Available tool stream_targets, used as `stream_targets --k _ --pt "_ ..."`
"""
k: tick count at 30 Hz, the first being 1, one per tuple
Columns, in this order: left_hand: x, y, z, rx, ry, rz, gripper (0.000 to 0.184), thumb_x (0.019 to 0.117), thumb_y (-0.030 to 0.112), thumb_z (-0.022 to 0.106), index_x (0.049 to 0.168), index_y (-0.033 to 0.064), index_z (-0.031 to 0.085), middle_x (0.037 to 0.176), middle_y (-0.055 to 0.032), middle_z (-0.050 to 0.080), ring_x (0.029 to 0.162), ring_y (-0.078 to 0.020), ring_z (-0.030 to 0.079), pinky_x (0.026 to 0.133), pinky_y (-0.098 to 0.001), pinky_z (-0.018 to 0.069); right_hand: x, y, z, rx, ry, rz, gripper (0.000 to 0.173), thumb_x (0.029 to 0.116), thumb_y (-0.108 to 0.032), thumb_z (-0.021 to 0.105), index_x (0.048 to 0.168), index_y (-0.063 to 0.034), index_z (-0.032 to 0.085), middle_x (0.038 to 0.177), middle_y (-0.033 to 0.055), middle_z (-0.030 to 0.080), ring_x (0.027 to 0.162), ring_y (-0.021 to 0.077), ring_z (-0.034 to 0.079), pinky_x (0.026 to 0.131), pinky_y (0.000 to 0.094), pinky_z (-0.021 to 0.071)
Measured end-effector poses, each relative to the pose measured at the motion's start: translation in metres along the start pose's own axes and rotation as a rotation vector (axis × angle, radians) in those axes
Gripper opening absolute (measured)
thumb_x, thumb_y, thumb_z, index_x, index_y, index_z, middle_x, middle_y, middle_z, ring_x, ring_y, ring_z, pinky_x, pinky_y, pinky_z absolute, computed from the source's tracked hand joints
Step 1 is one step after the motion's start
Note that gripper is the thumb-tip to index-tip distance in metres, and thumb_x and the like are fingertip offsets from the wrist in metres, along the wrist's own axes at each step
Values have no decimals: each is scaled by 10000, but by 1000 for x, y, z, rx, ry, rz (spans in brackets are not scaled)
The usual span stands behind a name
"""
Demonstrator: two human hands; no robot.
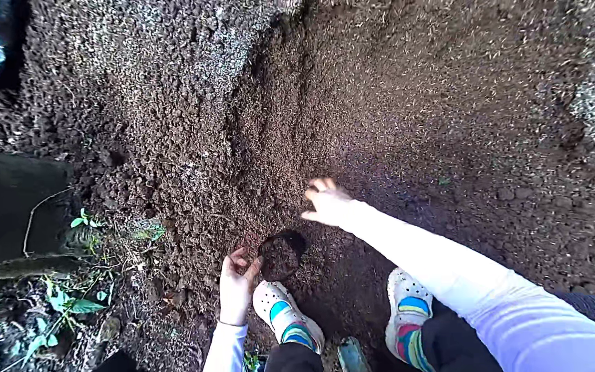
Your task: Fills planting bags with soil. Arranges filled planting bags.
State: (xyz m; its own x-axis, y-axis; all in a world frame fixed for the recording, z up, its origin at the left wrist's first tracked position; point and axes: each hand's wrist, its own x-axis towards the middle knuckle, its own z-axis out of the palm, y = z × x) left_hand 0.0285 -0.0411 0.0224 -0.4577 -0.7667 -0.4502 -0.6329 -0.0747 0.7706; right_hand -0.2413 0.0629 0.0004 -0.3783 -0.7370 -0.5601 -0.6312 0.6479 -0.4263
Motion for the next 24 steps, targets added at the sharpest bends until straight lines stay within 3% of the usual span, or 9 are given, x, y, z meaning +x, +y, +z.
stream_targets --k 1,3,5,6,8,11,13,16,24 --pt "-8 -4 5 -110 -11 -121 473 945 208 721 1274 -52 503 1298 -182 578 1061 -198 622 846 -367 555 -8 -21 -1 12 -71 -55 672 919 -618 669 1290 -58 665 1441 239 534 1356 466 476 1053 689 423" --pt "-19 -2 17 -296 -122 -378 633 1041 304 608 1522 25 304 1440 -251 490 1175 -342 618 897 -508 572 -23 -63 -4 -41 -308 -51 783 938 -714 555 1250 -2 648 1255 261 649 1206 445 614 982 674 467" --pt "-16 -2 30 -376 -254 -572 755 1074 402 529 1640 171 86 1552 -265 402 1248 -415 597 916 -544 569 -29 -89 3 -116 -442 -22 644 1051 -569 460 1268 9 643 1269 267 653 1235 444 606 995 668 449" --pt "-10 -2 36 -393 -272 -621 766 1074 409 529 1650 207 66 1542 -263 426 1247 -420 603 910 -545 573 -32 -95 8 -121 -447 -18 538 1099 -442 409 1293 6 636 1303 264 643 1264 442 591 1014 658 443" --pt "2 -3 43 -421 -259 -656 704 1066 367 561 1629 193 175 1421 -246 543 1161 -382 647 868 -518 589 -43 -98 17 -90 -409 -36 433 1124 -294 365 1315 9 608 1307 268 635 1267 444 588 1014 639 452" --pt "3 -8 46 -359 -245 -521 556 1023 201 646 1502 91 386 1176 -200 664 946 -273 710 763 -437 617 -68 -88 40 -3 -316 -40 388 1119 -245 376 1303 24 586 1259 276 642 1210 452 618 965 615 497" --pt "2 -13 44 -256 -279 -343 674 938 67 712 1534 79 398 1314 -166 630 1043 -202 686 870 -378 588 -86 -78 60 93 -258 -19 372 1114 -247 396 1291 19 587 1254 257 644 1201 427 629 948 585 517" --pt "2 -19 42 -66 -339 -184 804 809 13 751 1538 95 422 1519 -104 520 1290 -158 585 1051 -358 506 -104 -68 82 231 -265 3 388 1121 -272 402 1323 7 581 1309 230 632 1261 390 605 996 549 511" --pt "7 0 57 295 -267 -111 688 790 27 797 1424 119 548 1391 -119 622 1279 -258 602 1067 -511 480 -107 -57 81 283 -283 13 412 1128 -285 379 1341 1 583 1339 203 632 1302 343 591 1053 502 485"
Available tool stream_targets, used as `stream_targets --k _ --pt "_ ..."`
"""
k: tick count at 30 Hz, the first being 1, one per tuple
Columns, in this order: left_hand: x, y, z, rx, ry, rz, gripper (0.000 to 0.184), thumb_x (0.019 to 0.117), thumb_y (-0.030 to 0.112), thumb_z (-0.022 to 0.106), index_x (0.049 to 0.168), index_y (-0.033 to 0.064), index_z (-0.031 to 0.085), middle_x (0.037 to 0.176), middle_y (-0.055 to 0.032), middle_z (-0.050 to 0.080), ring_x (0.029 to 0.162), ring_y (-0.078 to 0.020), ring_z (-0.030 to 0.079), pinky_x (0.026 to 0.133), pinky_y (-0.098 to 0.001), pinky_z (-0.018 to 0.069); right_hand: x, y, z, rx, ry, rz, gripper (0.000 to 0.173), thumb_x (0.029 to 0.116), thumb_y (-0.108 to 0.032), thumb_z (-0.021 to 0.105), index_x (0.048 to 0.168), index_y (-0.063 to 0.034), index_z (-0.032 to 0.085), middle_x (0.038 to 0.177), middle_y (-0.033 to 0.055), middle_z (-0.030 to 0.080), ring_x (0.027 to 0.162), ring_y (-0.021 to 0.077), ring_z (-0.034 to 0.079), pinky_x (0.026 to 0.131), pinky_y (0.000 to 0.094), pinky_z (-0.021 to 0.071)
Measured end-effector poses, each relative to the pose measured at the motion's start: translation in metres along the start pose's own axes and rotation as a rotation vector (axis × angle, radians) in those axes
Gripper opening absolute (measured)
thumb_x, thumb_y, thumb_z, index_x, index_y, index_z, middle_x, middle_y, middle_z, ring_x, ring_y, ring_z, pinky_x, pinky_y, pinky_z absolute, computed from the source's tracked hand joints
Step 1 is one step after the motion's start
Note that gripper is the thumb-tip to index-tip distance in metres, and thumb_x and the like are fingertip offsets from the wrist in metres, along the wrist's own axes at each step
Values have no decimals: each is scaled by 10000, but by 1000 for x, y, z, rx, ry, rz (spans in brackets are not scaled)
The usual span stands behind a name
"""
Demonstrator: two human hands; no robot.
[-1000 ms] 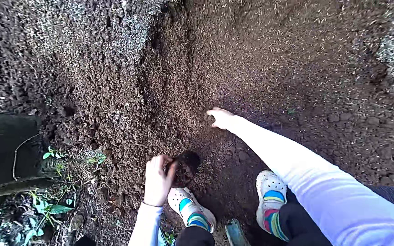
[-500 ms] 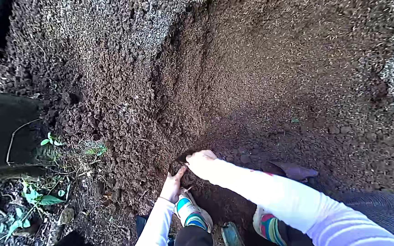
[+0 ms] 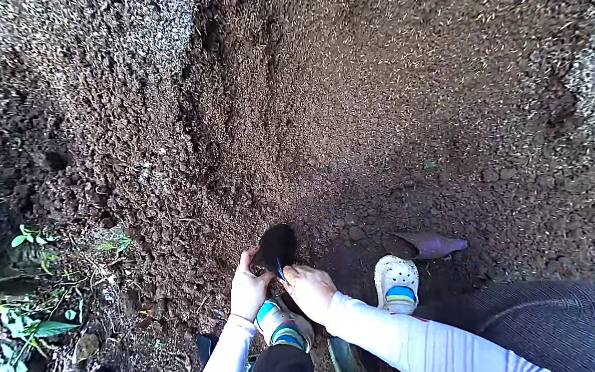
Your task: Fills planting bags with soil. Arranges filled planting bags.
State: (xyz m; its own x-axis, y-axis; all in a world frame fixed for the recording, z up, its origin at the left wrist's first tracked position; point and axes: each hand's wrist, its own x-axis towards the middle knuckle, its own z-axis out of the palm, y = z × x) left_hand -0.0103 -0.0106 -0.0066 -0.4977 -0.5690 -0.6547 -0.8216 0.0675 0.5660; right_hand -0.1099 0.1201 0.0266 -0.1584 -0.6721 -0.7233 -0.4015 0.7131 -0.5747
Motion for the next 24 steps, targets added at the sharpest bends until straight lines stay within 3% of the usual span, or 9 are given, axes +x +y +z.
stream_targets --k 3,4,6,8,10,12,14,19,24 --pt "10 -1 -1 13 -13 97 674 754 -7 795 1387 62 573 1386 -183 572 1299 -289 548 1090 -465 452 -4 8 -6 138 -11 7 457 1131 -344 339 1323 0 571 1326 201 626 1280 330 597 1050 511 475" --pt "13 1 -3 5 -47 113 713 756 -40 782 1419 56 539 1434 -174 553 1332 -272 536 1114 -448 443 -6 14 0 332 24 30 468 1130 -342 327 1337 17 546 1322 208 612 1261 315 597 1057 488 469" --pt "14 12 -9 61 -153 119 878 784 -84 747 1566 104 394 1605 -104 431 1443 -219 465 1181 -428 395 -9 19 22 925 107 178 512 1134 -333 285 1486 18 410 1388 234 564 1222 328 620 1001 478 528" --pt "12 22 -10 161 -222 128 934 819 -73 730 1625 132 305 1659 -60 363 1492 -188 411 1222 -417 343 -9 15 36 1446 117 378 510 1143 -322 268 1596 -89 278 1589 181 408 1383 336 509 1065 522 475" --pt "11 26 -8 221 -234 164 861 824 -64 726 1594 94 375 1651 -88 374 1510 -203 385 1240 -418 315 -7 7 43 1655 127 386 549 1126 -226 289 1655 -151 162 1704 109 212 1536 285 303 1202 533 339" --pt "12 28 -9 259 -239 153 822 839 -46 733 1579 99 408 1641 -79 394 1499 -208 405 1234 -424 324 -2 -4 43 1715 152 360 609 1098 -121 295 1666 -161 79 1724 103 117 1567 266 218 1245 516 273" --pt "13 30 -12 288 -240 136 786 854 -34 731 1567 119 437 1628 -57 421 1471 -213 449 1213 -436 352 2 -10 42 1736 171 344 648 1077 -64 299 1667 -162 49 1724 103 103 1564 252 220 1253 479 262" --pt "12 31 -9 289 -233 194 718 836 -85 716 1503 104 528 1618 -109 424 1484 -229 432 1214 -428 353 5 -8 42 1695 180 293 634 1079 -63 293 1664 -135 56 1717 113 134 1553 235 248 1254 438 267" --pt "7 25 -9 248 -200 212 651 835 -127 679 1437 105 593 1607 -148 429 1489 -266 420 1206 -439 360 4 -8 37 1594 165 228 701 1042 -37 280 1671 -210 22 1738 72 29 1572 228 196 1248 484 268"
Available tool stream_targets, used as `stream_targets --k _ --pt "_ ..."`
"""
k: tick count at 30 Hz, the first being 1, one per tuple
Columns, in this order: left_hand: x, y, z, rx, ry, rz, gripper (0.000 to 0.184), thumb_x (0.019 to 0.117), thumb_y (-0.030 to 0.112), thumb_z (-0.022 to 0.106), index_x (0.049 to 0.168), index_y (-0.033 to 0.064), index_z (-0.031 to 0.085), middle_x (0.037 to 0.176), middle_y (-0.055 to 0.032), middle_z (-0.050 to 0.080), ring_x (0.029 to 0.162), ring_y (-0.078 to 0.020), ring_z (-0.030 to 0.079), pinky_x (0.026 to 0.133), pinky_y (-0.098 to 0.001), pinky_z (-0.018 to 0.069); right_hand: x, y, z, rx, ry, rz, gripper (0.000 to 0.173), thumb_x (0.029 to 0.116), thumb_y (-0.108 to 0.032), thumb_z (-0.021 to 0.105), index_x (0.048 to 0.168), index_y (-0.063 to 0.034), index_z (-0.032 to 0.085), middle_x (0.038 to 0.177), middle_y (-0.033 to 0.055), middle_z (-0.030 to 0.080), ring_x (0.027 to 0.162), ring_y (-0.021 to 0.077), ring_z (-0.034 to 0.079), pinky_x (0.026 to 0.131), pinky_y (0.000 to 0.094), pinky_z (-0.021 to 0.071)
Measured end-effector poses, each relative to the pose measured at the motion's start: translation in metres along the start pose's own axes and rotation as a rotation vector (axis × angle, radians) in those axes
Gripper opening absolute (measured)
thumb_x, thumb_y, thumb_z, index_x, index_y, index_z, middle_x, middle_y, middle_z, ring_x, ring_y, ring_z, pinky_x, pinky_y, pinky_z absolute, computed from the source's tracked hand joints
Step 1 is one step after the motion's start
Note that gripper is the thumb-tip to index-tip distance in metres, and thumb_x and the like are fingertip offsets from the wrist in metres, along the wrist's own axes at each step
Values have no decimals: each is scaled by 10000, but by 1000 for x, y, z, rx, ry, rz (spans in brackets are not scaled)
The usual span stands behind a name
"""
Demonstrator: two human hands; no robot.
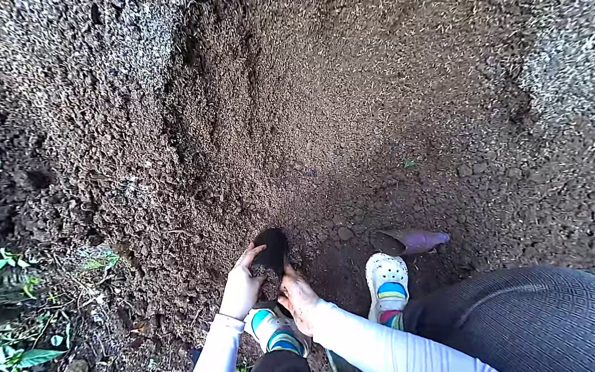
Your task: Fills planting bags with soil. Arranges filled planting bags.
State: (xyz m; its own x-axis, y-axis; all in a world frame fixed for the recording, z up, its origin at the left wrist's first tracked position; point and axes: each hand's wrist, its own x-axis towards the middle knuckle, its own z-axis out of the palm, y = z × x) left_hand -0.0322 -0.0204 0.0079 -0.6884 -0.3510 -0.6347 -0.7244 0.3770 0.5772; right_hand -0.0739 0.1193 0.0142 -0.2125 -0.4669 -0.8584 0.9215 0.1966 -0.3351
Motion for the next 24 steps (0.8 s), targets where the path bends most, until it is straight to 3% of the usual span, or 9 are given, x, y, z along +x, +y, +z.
stream_targets --k 3,5,8,10,12,15,19,22,24 --pt "-1 3 -9 -19 39 15 603 837 -114 672 1394 106 601 1489 -129 562 1382 -269 534 1144 -470 430 -4 -16 2 -64 -76 -3 734 1036 -19 282 1670 -267 6 1741 45 -19 1573 220 203 1234 489 310" --pt "5 7 -22 4 -12 -21 607 869 -100 655 1421 137 572 1446 -125 592 1341 -286 565 1114 -508 445 -4 -28 5 -92 -108 43 719 1052 -22 287 1668 -278 19 1735 74 45 1538 258 296 1194 495 372" --pt "21 5 -33 38 -55 -60 629 869 -123 623 1424 168 573 1457 -138 579 1348 -324 553 1104 -543 443 8 -63 -5 -535 -132 30 559 1099 -77 313 1647 -119 207 1590 246 384 1360 362 531 1054 512 491" --pt "25 6 -35 49 -69 -58 610 860 -127 640 1396 161 596 1470 -136 567 1369 -327 532 1118 -534 435 24 -99 -20 -1126 -11 -202 456 1074 -92 382 1513 -95 505 1456 167 582 1338 289 567 1108 471 457" --pt "26 9 -33 59 -69 -71 576 876 -82 672 1399 144 592 1457 -157 567 1362 -339 532 1120 -531 434 54 -128 -38 -1506 206 -389 498 1031 -160 538 1527 -190 507 1565 179 461 1482 403 372 1171 618 340" --pt "22 9 -34 8 -53 -129 707 903 54 733 1534 168 435 1496 -193 519 1357 -360 537 1114 -549 435 116 -149 -54 -1709 329 -227 794 935 -351 762 1611 -326 347 1719 147 132 1551 493 98 1107 751 296" --pt "-5 -25 -26 -365 22 -10 868 895 149 681 1627 98 217 1627 -179 359 1423 -269 477 1143 -444 427 146 -143 -54 -1856 390 -115 843 830 -172 842 1564 -294 445 1713 144 157 1511 528 195 1048 726 398" --pt "-30 -51 -6 -636 215 8 760 915 201 611 1573 13 282 1606 -200 380 1380 -264 527 1098 -407 480 130 -158 -48 -1817 314 -59 802 867 -156 813 1570 -204 428 1680 229 203 1484 508 292 1122 660 373" --pt "-40 -55 1 -623 265 -50 544 1037 223 541 1525 23 404 1519 -181 512 1322 -232 588 1091 -397 490 112 -170 -39 -1770 214 -87 769 883 -168 812 1552 -128 434 1615 278 307 1462 460 363 1153 617 356"
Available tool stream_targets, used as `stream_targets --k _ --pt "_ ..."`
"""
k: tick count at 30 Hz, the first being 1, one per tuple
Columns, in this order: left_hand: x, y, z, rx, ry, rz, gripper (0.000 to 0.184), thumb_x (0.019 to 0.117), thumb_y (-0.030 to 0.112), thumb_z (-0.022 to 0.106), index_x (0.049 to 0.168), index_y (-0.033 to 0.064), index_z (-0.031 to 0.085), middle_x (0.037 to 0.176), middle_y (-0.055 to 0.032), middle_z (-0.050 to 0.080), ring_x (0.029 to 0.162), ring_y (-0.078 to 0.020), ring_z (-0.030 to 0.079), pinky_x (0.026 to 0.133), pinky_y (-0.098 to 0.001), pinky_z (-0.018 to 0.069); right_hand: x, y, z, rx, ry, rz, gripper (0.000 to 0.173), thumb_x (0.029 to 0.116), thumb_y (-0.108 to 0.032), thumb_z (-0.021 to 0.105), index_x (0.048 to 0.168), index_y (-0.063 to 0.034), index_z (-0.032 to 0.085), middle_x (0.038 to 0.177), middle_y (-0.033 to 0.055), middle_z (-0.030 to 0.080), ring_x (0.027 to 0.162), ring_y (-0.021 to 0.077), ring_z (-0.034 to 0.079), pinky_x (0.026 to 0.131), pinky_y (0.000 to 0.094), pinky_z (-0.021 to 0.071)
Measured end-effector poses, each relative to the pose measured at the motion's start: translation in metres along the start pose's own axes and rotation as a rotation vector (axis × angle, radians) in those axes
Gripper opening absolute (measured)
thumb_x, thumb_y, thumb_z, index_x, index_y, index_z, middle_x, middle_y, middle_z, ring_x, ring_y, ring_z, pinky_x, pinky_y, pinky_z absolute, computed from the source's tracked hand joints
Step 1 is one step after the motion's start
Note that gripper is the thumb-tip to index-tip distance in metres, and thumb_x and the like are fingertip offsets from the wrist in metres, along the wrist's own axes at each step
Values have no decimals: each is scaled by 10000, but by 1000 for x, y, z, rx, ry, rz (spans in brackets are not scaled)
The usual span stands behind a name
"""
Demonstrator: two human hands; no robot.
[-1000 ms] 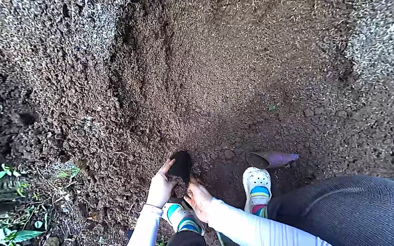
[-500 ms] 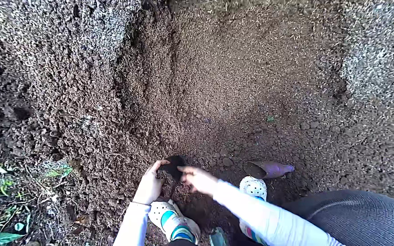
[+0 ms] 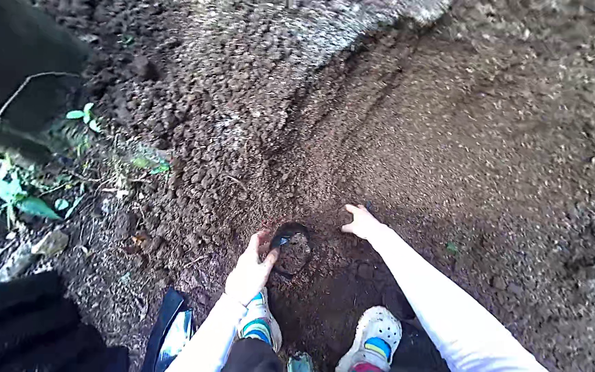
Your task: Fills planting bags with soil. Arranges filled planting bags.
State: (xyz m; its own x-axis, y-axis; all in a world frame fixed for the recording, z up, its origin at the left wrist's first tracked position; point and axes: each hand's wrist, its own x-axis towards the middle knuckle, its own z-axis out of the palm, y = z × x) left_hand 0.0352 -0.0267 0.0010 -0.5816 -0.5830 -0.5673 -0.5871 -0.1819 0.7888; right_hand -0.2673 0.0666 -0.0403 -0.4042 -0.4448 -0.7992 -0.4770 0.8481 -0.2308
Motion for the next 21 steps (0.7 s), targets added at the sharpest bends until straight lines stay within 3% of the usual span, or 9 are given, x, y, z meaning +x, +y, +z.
stream_targets --k 2,4,6,9,13,16,19,21 --pt "-2 7 1 140 27 -29 404 1113 239 411 1459 63 524 1369 -161 636 1201 -237 654 1033 -437 505 -28 -15 -13 24 -9 -117 697 877 -152 818 1489 -78 492 1549 285 392 1433 423 406 1152 588 362" --pt "0 16 1 227 22 -46 404 1135 274 355 1436 100 561 1289 -173 676 1189 -303 659 1036 -522 481 -65 -37 -19 55 19 -248 634 862 -150 826 1425 -59 547 1487 267 451 1378 389 457 1125 557 395" --pt "2 19 4 231 13 -53 425 1140 332 330 1436 131 559 1270 -177 680 1202 -336 650 1030 -569 471 -103 -62 -16 76 68 -369 599 863 -182 814 1398 -61 572 1468 225 471 1350 330 486 1108 509 426" --pt "0 13 9 137 10 3 452 1131 377 343 1457 126 531 1350 -145 649 1268 -305 618 1067 -563 459 -142 -95 15 130 199 -528 515 853 -192 794 1322 -51 635 1437 195 510 1315 281 523 1085 441 468" --pt "-3 12 7 79 13 21 422 1129 319 379 1464 97 509 1357 -174 640 1272 -333 616 1072 -570 457 -141 -108 92 254 571 -695 436 824 -182 812 1209 -6 706 1405 280 511 1325 384 500 1094 470 462" --pt "3 11 0 176 5 32 349 1117 254 431 1412 99 537 1315 -184 642 1223 -363 634 1014 -582 493 -118 -96 131 164 793 -765 375 839 -194 793 1157 -5 733 1357 324 527 1266 483 517 1056 533 479" --pt "6 9 -1 223 -1 30 368 1077 169 491 1442 136 533 1388 -173 589 1224 -366 627 991 -571 515 -109 -84 143 17 806 -749 432 853 -175 758 1230 24 692 1384 351 528 1292 558 492 1079 597 443" --pt "7 7 0 173 25 35 347 1084 241 516 1403 108 549 1375 -184 571 1204 -351 631 988 -534 525 -108 -78 144 -31 823 -792 509 839 -196 743 1284 38 658 1416 345 519 1328 549 478 1105 596 425"
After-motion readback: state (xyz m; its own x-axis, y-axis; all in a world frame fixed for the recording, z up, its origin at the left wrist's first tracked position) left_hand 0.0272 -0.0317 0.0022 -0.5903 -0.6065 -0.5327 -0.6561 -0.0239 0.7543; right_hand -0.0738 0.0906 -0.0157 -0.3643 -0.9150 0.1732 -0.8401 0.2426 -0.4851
